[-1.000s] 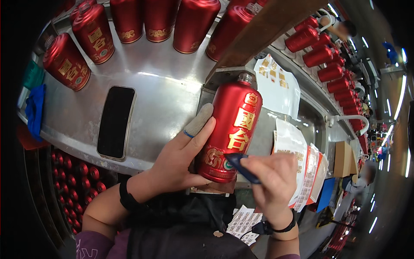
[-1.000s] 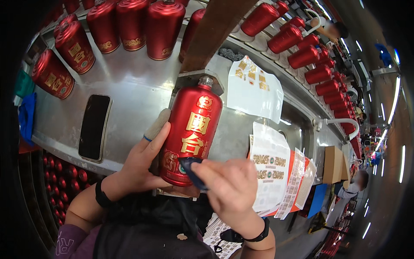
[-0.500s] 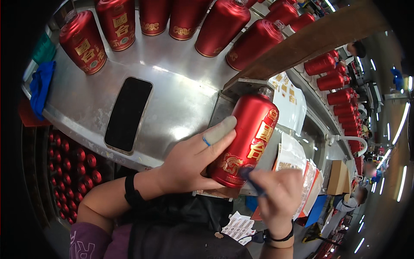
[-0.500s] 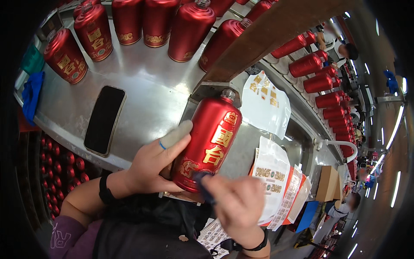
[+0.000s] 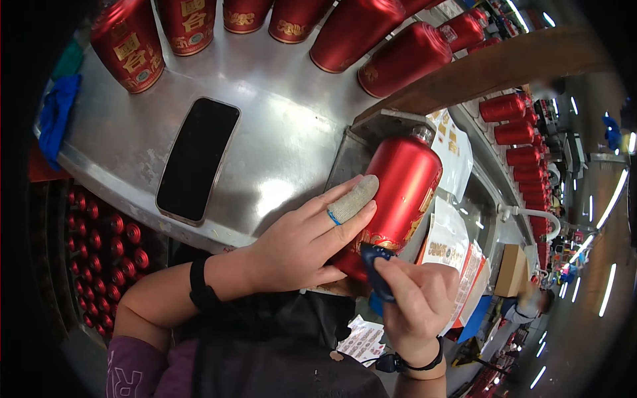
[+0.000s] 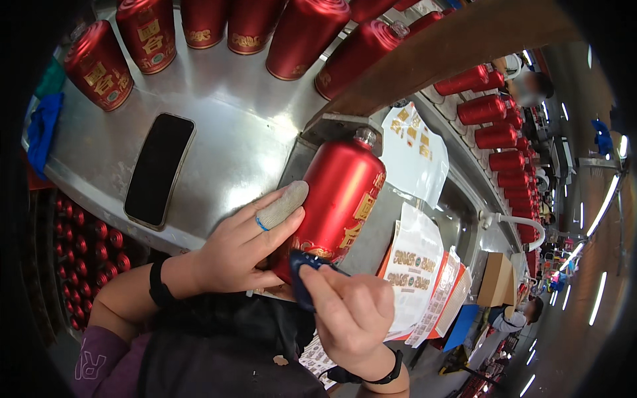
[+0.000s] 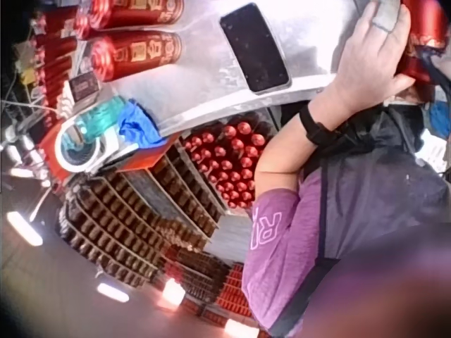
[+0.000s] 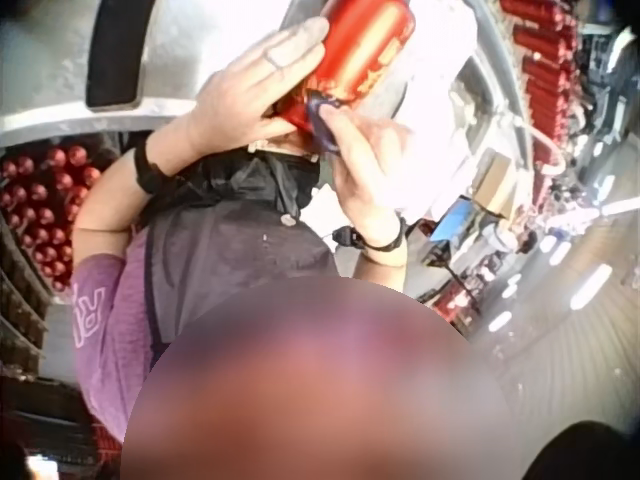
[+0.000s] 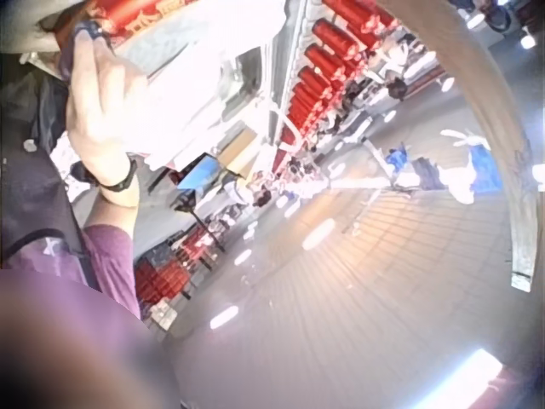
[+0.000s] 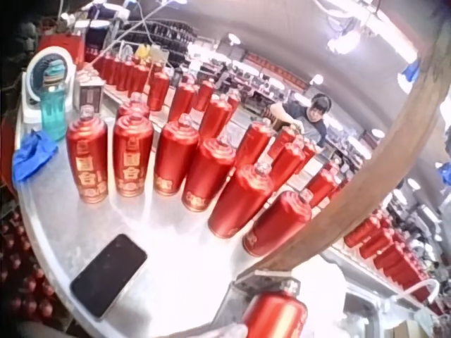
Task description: Applying decorative labels and finishing touches to large red metallic bottles on an assembly line.
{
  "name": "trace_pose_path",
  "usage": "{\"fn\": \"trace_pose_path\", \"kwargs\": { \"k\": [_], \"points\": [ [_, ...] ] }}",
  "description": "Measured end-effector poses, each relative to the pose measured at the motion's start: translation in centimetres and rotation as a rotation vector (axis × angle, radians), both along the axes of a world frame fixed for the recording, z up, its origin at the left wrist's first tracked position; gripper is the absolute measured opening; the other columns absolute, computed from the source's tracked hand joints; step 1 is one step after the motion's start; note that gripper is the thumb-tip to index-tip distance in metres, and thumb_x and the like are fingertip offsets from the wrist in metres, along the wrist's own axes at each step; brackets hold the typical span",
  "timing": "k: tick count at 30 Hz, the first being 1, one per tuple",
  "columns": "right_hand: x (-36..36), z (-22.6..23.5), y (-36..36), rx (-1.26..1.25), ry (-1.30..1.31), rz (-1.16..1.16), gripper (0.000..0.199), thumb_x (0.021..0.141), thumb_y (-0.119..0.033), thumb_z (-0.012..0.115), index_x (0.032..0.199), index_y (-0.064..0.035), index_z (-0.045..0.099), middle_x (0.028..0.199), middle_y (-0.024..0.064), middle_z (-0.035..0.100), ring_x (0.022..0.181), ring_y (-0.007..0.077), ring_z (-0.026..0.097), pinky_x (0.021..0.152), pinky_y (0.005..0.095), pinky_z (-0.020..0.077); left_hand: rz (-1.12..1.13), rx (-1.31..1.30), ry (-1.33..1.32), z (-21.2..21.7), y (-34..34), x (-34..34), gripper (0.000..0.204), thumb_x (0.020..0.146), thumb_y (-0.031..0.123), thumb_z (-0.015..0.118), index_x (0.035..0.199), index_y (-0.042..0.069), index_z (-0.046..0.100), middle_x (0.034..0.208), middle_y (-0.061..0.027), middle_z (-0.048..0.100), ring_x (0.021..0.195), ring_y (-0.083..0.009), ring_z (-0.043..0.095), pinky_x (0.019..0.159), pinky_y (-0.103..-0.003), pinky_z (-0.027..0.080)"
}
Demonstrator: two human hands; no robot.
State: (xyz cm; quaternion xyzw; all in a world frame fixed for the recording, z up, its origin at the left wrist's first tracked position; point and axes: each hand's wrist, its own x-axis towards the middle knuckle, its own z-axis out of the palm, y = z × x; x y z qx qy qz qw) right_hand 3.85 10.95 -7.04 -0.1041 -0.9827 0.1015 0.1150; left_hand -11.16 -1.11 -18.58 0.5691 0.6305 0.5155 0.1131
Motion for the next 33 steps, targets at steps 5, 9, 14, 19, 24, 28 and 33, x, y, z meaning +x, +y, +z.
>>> {"fn": "trace_pose_path", "kwargs": {
  "k": [5, 9, 14, 19, 24, 28, 33],
  "points": [
    [0.2, 0.4, -1.0, -0.068, -0.064, 0.068, 0.047, 0.061, -0.002, 0.076, 0.107, -0.0087, 0.077, 0.093, 0.002, 0.069, 0.078, 0.0193, 0.055, 0.069, 0.0287, 0.0455, 0.013, 0.068, -0.003, 0.3, 0.0, -0.1, 0.087, 0.066, 0.024, 0.085, 0.14, -0.006, 0.051, 0.145, -0.0292, 0.049, 0.133, -0.0466, 0.051, 0.109, -0.049, 0.046],
    [0.1, 1.2, -0.1, -0.074, -0.059, 0.054, 0.048, 0.06, -0.002, 0.076, 0.107, -0.0082, 0.077, 0.092, 0.0034, 0.069, 0.079, 0.0198, 0.056, 0.069, 0.0297, 0.0448, 0.002, 0.063, -0.006, 0.1, -0.2, -0.2, 0.087, 0.066, 0.024, 0.085, 0.14, -0.006, 0.051, 0.146, -0.0292, 0.048, 0.132, -0.046, 0.051, 0.109, -0.049, 0.046],
    [-0.5, 0.6, -1.1, 0.018, -0.062, 0.073, 0.047, 0.062, -0.002, 0.075, 0.109, -0.0075, 0.076, 0.093, 0.0051, 0.07, 0.079, 0.0203, 0.056, 0.072, 0.0326, 0.045, -0.024, 0.064, -0.023, 0.2, -0.4, -0.3, 0.09, 0.07, 0.027, 0.085, 0.144, -0.006, 0.046, 0.15, -0.0292, 0.043, 0.135, -0.0453, 0.048, 0.111, -0.049, 0.043],
    [0.5, 1.7, 0.0, -0.261, -0.079, 0.069, 0.043, 0.063, -0.004, 0.077, 0.106, -0.0077, 0.076, 0.095, 0.0041, 0.071, 0.078, 0.0228, 0.058, 0.073, 0.0343, 0.0448, 0.001, -0.16, -0.176, -0.1, -0.6, -0.1, 0.115, 0.072, 0.041, 0.086, 0.154, -0.008, 0.023, 0.157, -0.0311, 0.029, 0.145, -0.0452, 0.032, 0.118, -0.048, 0.03],
    [0.2, 0.1, -0.1, -0.096, 0.036, -0.091, 0.047, 0.059, 0.0, 0.075, 0.105, -0.0073, 0.076, 0.093, 0.0047, 0.07, 0.079, 0.0239, 0.059, 0.073, 0.0343, 0.0448, -0.043, -0.144, -0.129, -0.7, -0.5, -0.3, 0.115, 0.07, 0.036, 0.087, 0.154, -0.01, 0.022, 0.151, -0.0324, 0.039, 0.143, -0.0447, 0.037, 0.115, -0.046, 0.035],
    [1.2, 0.4, -1.0, -0.184, -0.041, 0.025, 0.053, 0.054, 0.001, 0.073, 0.107, -0.0073, 0.076, 0.094, 0.0054, 0.07, 0.079, 0.0237, 0.059, 0.072, 0.0345, 0.0456, -0.062, -0.127, -0.117, 0.0, -0.5, -0.8, 0.105, 0.071, 0.027, 0.083, 0.149, -0.015, 0.026, 0.127, -0.0312, 0.056, 0.14, -0.0454, 0.041, 0.114, -0.046, 0.036],
    [0.7, 0.9, 0.6, -0.198, -0.002, -0.068, 0.044, 0.062, 0.001, 0.077, 0.105, -0.0078, 0.076, 0.095, 0.0053, 0.07, 0.08, 0.0231, 0.058, 0.073, 0.0345, 0.0433, 0.013, -0.11, -0.038, 0.6, -0.7, -0.8, 0.098, 0.066, 0.024, 0.086, 0.145, -0.01, 0.04, 0.133, -0.0284, 0.056, 0.133, -0.0427, 0.05, 0.107, -0.044, 0.045]
  ]
}}
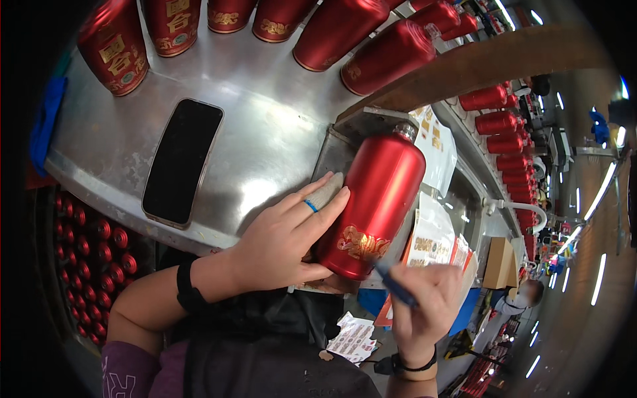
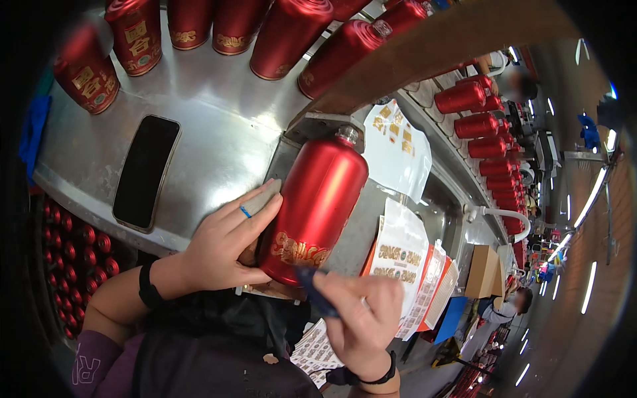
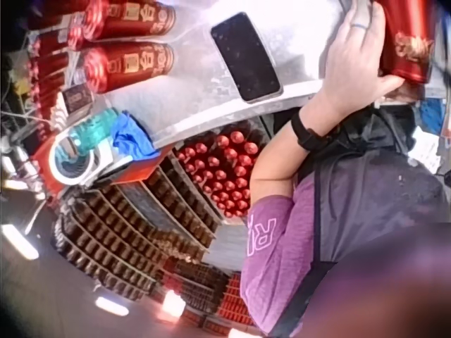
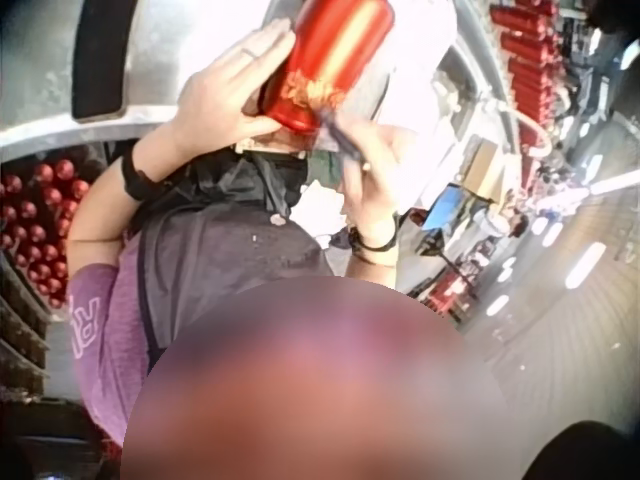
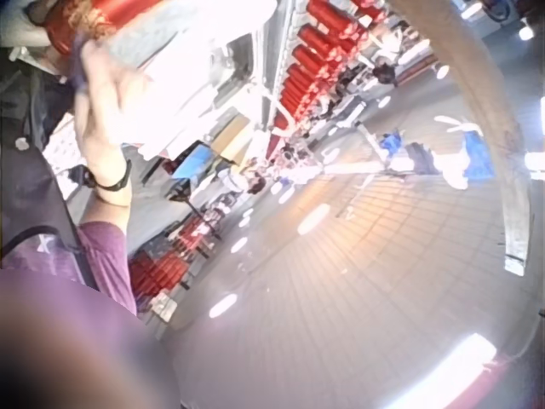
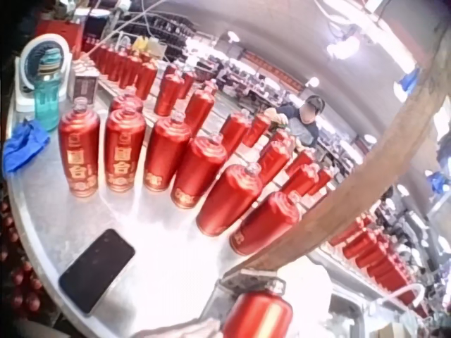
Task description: Applying decorative labels and finishing touches to large red metallic bottles on an assembly line.
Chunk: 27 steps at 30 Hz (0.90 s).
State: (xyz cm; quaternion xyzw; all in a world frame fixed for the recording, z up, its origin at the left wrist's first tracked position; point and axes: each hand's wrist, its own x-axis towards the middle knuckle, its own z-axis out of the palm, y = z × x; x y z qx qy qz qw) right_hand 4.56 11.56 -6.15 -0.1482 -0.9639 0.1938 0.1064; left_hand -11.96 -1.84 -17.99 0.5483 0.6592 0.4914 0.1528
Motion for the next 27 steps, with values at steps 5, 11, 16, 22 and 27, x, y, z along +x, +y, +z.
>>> {"fn": "trace_pose_path", "kwargs": {
  "k": [5, 11, 16, 22, 27],
  "points": [
    [0.1, -0.9, -0.9, 0.009, 0.01, 0.081, 0.051, 0.06, 0.002, 0.077, 0.109, -0.0081, 0.074, 0.093, 0.0061, 0.068, 0.079, 0.0237, 0.057, 0.068, 0.0348, 0.0419, -0.006, 0.061, -0.029, -0.3, -0.1, 0.4, 0.095, 0.062, 0.02, 0.086, 0.143, -0.008, 0.045, 0.148, -0.0286, 0.044, 0.128, -0.0392, 0.055, 0.104, -0.041, 0.049],
    [0.3, -0.3, -0.2, -0.042, 0.016, 0.016, 0.052, 0.058, 0.0, 0.076, 0.109, -0.0068, 0.075, 0.089, 0.0046, 0.067, 0.076, 0.0235, 0.056, 0.066, 0.0352, 0.0422, 0.037, 0.126, 0.057, -0.3, 0.0, 0.4, 0.09, 0.064, 0.03, 0.09, 0.139, -0.006, 0.053, 0.146, -0.0291, 0.049, 0.123, -0.0427, 0.059, 0.103, -0.045, 0.049],
    [-0.4, -0.9, -1.5, 0.107, 0.004, 0.109, 0.04, 0.066, -0.007, 0.077, 0.107, -0.0067, 0.075, 0.085, 0.0051, 0.066, 0.074, 0.0229, 0.057, 0.068, 0.0347, 0.044, 0.005, 0.15, 0.051, 0.0, 0.4, 0.4, 0.09, 0.068, 0.032, 0.089, 0.14, -0.006, 0.051, 0.147, -0.0285, 0.047, 0.131, -0.0441, 0.052, 0.109, -0.048, 0.045],
    [0.8, -1.3, -0.1, -0.328, 0.012, -0.146, 0.031, 0.075, -0.009, 0.084, 0.104, -0.0026, 0.074, 0.083, 0.0092, 0.068, 0.074, 0.0213, 0.061, 0.066, 0.0317, 0.0469, -0.042, 0.016, -0.061, -0.5, 0.3, 0.7, 0.099, 0.075, 0.032, 0.084, 0.151, -0.005, 0.033, 0.159, -0.0286, 0.029, 0.141, -0.0419, 0.041, 0.115, -0.043, 0.037],
    [1.0, -3.7, 1.0, -0.684, 0.192, -0.463, 0.025, 0.084, -0.009, 0.081, 0.102, 0.0024, 0.069, 0.091, 0.0082, 0.068, 0.081, 0.0132, 0.064, 0.073, 0.0273, 0.0506, -0.129, -0.135, -0.153, -0.8, 0.0, 1.1, 0.106, 0.078, 0.03, 0.082, 0.155, -0.008, 0.019, 0.157, -0.0321, 0.029, 0.143, -0.0458, 0.036, 0.115, -0.047, 0.035]
  ]
}}
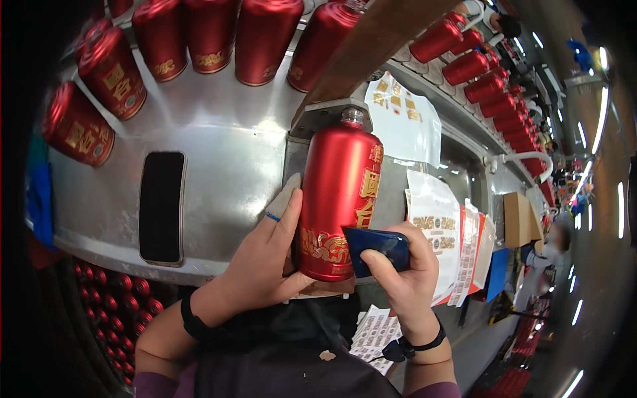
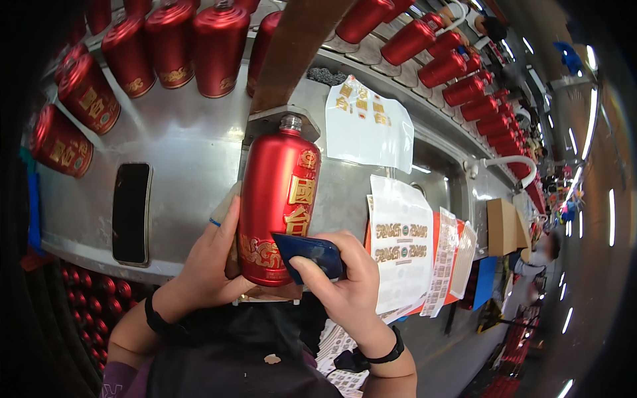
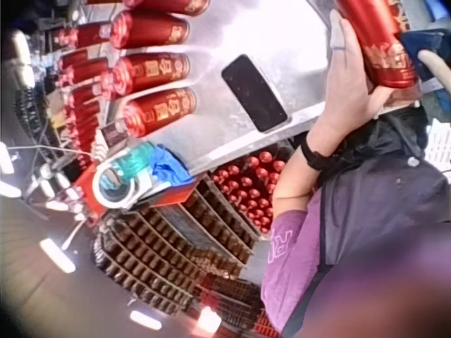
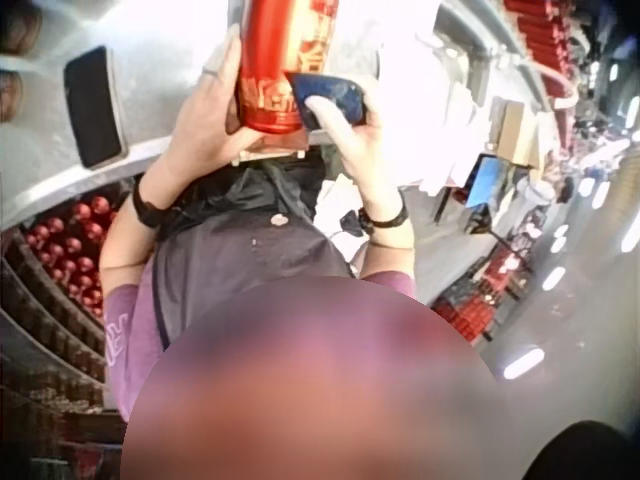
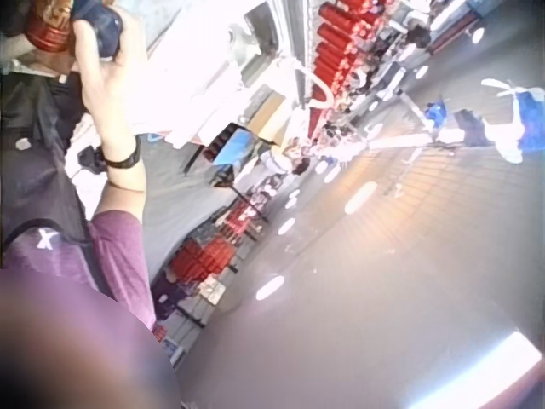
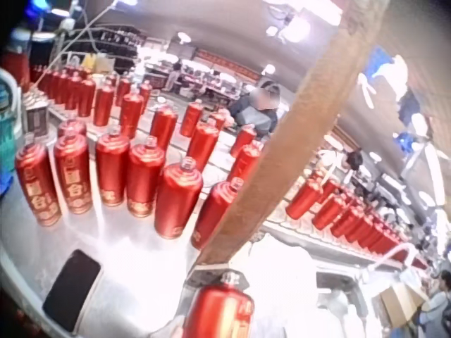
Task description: Applying decorative labels and finishing touches to large red metallic bottles on an assembly line.
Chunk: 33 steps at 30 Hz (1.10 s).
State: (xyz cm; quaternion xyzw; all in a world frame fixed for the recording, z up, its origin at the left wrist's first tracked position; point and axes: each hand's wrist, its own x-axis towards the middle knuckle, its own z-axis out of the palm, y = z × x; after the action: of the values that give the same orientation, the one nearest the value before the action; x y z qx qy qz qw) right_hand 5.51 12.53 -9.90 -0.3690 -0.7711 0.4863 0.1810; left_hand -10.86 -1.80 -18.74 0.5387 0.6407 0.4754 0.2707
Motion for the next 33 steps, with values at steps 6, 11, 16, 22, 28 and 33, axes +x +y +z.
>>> {"fn": "trace_pose_path", "kwargs": {
  "k": [6, 11, 16, 22, 28, 33],
  "points": [
    [3.8, -4.7, 1.2, -0.113, -0.091, -0.139, 0.024, 0.086, -0.008, 0.078, 0.103, 0.0032, 0.066, 0.088, 0.0068, 0.068, 0.08, 0.011, 0.062, 0.072, 0.026, 0.0511, -0.036, 0.011, 0.135, 0.3, 0.7, -1.0, 0.107, 0.08, 0.031, 0.081, 0.156, -0.006, 0.016, 0.156, -0.032, 0.027, 0.148, -0.0535, 0.019, 0.12, -0.059, 0.02],
    [4.0, -2.5, 1.2, -0.245, 0.158, -0.332, 0.024, 0.09, -0.009, 0.076, 0.109, 0.0012, 0.066, 0.093, 0.0045, 0.069, 0.08, 0.0088, 0.063, 0.072, 0.0247, 0.0522, -0.045, -0.122, 0.184, 1.0, 1.4, -0.4, 0.115, 0.074, 0.036, 0.086, 0.157, -0.004, 0.017, 0.159, -0.0327, 0.023, 0.148, -0.0551, 0.016, 0.12, -0.06, 0.018],
    [0.9, 0.0, 0.6, 0.088, 0.062, 0.048, 0.027, 0.085, -0.01, 0.079, 0.108, -0.0023, 0.067, 0.096, 0.0117, 0.07, 0.082, 0.021, 0.07, 0.071, 0.0311, 0.0538, 0.03, 0.086, 0.314, 1.6, 2.2, 1.2, 0.124, 0.068, 0.026, 0.092, 0.157, -0.003, 0.012, 0.159, -0.039, 0.013, 0.145, -0.0548, 0.027, 0.116, -0.056, 0.031],
    [2.7, -2.9, 1.1, -0.106, 0.072, -0.055, 0.023, 0.085, -0.012, 0.078, 0.103, -0.0017, 0.067, 0.088, 0.0121, 0.069, 0.076, 0.0242, 0.069, 0.068, 0.0332, 0.0532, 0.043, 0.028, 0.171, 0.0, 1.6, 1.5, 0.121, 0.074, 0.02, 0.09, 0.157, -0.006, 0.005, 0.144, -0.0309, 0.043, 0.128, -0.0457, 0.05, 0.105, -0.049, 0.042],
    [4.7, -4.3, 1.5, -0.197, 0.142, -0.239, 0.022, 0.088, -0.014, 0.076, 0.105, -0.003, 0.068, 0.083, 0.0112, 0.068, 0.071, 0.0155, 0.067, 0.066, 0.0287, 0.0517, 0.04, -0.064, 0.301, 0.1, 1.1, 1.2, 0.12, 0.077, 0.027, 0.087, 0.155, -0.012, 0.005, 0.143, -0.029, 0.044, 0.128, -0.0428, 0.05, 0.106, -0.046, 0.042],
    [1.5, -1.1, 1.6, 0.01, 0.178, 0.102, 0.023, 0.088, -0.015, 0.074, 0.11, -0.0074, 0.068, 0.1, 0.0101, 0.068, 0.089, 0.0284, 0.068, 0.078, 0.0348, 0.0537, 0.066, -0.04, 0.159, 0.0, 1.6, 1.4, 0.103, 0.081, 0.017, 0.081, 0.158, -0.005, 0.015, 0.15, -0.0234, 0.039, 0.139, -0.0355, 0.043, 0.114, -0.043, 0.035]
  ]
}}
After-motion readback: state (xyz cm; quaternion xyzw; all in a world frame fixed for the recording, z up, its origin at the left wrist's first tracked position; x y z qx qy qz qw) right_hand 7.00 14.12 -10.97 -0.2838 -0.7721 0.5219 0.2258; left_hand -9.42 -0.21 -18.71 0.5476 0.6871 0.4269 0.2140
